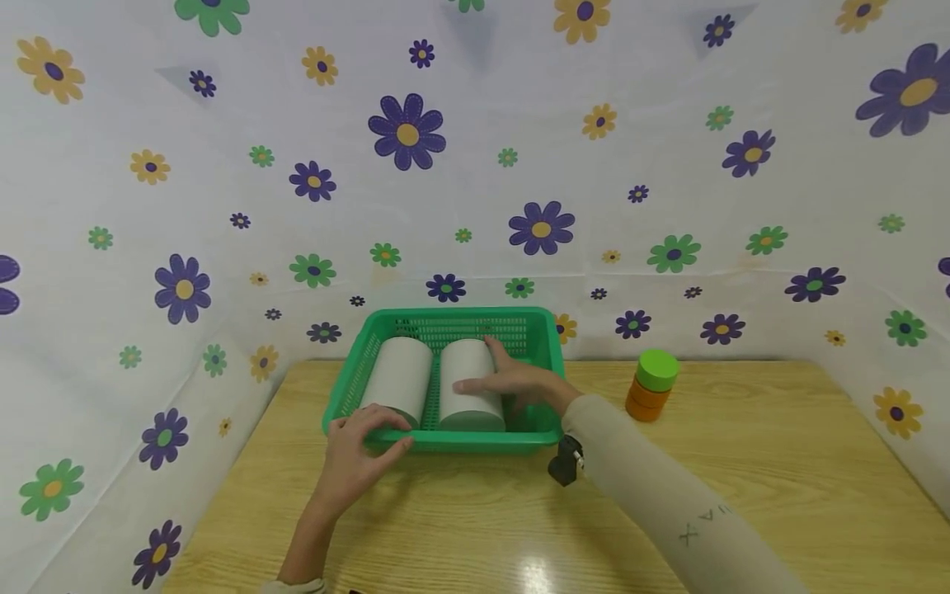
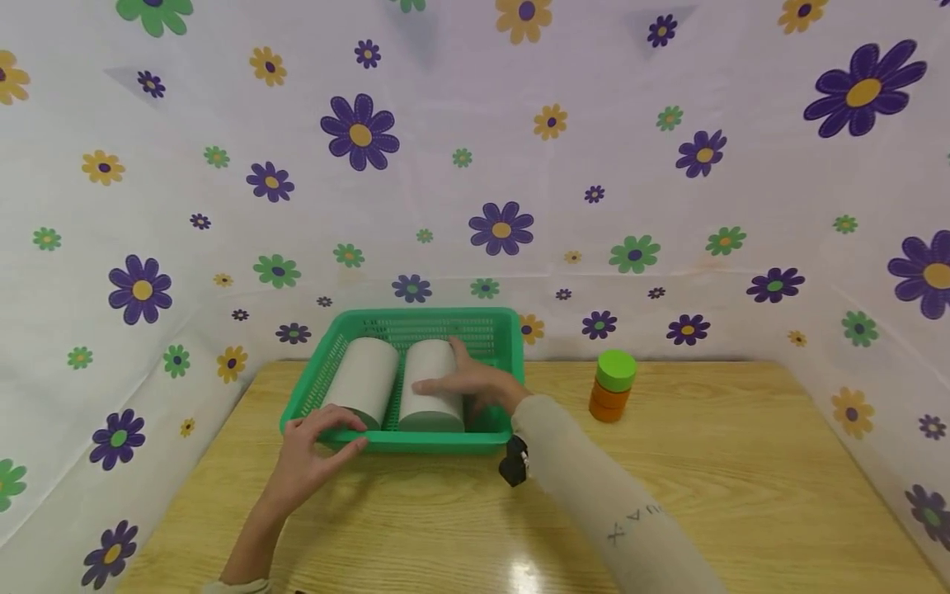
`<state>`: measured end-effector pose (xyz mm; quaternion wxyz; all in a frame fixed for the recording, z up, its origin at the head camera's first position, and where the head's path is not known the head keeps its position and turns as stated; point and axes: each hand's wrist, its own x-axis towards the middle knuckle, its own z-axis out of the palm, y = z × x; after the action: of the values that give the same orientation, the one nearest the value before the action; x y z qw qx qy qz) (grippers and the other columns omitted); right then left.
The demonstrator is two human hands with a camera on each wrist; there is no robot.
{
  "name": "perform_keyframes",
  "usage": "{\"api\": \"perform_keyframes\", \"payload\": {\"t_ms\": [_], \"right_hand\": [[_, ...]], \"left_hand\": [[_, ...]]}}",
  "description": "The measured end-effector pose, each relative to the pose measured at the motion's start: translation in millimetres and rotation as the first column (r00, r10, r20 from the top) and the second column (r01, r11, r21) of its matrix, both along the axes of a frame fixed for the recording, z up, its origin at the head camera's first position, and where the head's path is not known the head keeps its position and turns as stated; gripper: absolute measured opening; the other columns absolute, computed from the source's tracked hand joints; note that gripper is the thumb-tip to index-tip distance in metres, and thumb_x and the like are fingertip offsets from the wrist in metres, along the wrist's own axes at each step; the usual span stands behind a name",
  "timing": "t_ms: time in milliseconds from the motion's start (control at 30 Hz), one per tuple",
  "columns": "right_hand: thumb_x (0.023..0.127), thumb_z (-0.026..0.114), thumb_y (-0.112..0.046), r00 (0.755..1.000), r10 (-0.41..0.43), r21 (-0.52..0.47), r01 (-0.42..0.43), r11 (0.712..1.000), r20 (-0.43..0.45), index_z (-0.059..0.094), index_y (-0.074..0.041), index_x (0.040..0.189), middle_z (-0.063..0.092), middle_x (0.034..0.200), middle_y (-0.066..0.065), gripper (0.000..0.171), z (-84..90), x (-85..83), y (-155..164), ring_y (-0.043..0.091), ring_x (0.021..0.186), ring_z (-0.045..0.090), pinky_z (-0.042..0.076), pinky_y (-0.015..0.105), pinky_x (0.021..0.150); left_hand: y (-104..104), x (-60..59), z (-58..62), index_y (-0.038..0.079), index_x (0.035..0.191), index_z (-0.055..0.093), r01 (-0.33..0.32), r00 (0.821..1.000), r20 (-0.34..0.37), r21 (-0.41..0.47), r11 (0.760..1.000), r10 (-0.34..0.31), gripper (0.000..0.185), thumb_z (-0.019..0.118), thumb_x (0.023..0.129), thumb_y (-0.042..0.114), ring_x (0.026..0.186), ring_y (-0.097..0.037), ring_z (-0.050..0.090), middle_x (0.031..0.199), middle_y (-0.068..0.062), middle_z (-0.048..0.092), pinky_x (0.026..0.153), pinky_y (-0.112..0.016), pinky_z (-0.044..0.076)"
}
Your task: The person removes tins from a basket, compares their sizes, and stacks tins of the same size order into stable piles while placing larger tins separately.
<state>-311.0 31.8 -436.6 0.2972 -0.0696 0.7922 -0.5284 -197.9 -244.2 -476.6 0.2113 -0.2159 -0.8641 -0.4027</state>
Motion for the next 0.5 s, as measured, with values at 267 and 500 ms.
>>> {"api": "perform_keyframes", "payload": {"t_ms": [267, 500], "right_hand": [[0.083, 0.085, -0.036, 0.999, -0.034, -0.025, 0.035, 0.999, 0.02, 0.001, -0.028, 0.164, 0.029, 0.153, 0.026, 0.117, 0.5, 2.1, -2.5, 0.047, 0.127, 0.048, 0.05, 0.071, 0.082], [0.083, 0.085, -0.038, 0.999, -0.025, -0.016, 0.024, 1.0, -0.042, 0.004, -0.03, 0.163, 0.03, 0.152, 0.025, 0.114, 1.7, 5.0, -3.2, 0.046, 0.125, 0.05, 0.05, 0.07, 0.084]], "left_hand": [[2.2, 0.5, 1.2, 0.026, 0.094, 0.072, -0.001, 1.0, 0.018, 0.0, 1.0, 0.001, 0.021, 0.086, 0.082, 0.016, 0.1, -0.015, 0.062, 0.098, 0.016, 0.07, 0.085, -0.046, 0.023], [1.2, 0.7, 1.2, 0.025, 0.094, 0.072, -0.006, 1.0, 0.02, -0.002, 1.0, 0.006, 0.021, 0.086, 0.082, 0.016, 0.1, -0.016, 0.062, 0.098, 0.016, 0.069, 0.085, -0.046, 0.023]]}}
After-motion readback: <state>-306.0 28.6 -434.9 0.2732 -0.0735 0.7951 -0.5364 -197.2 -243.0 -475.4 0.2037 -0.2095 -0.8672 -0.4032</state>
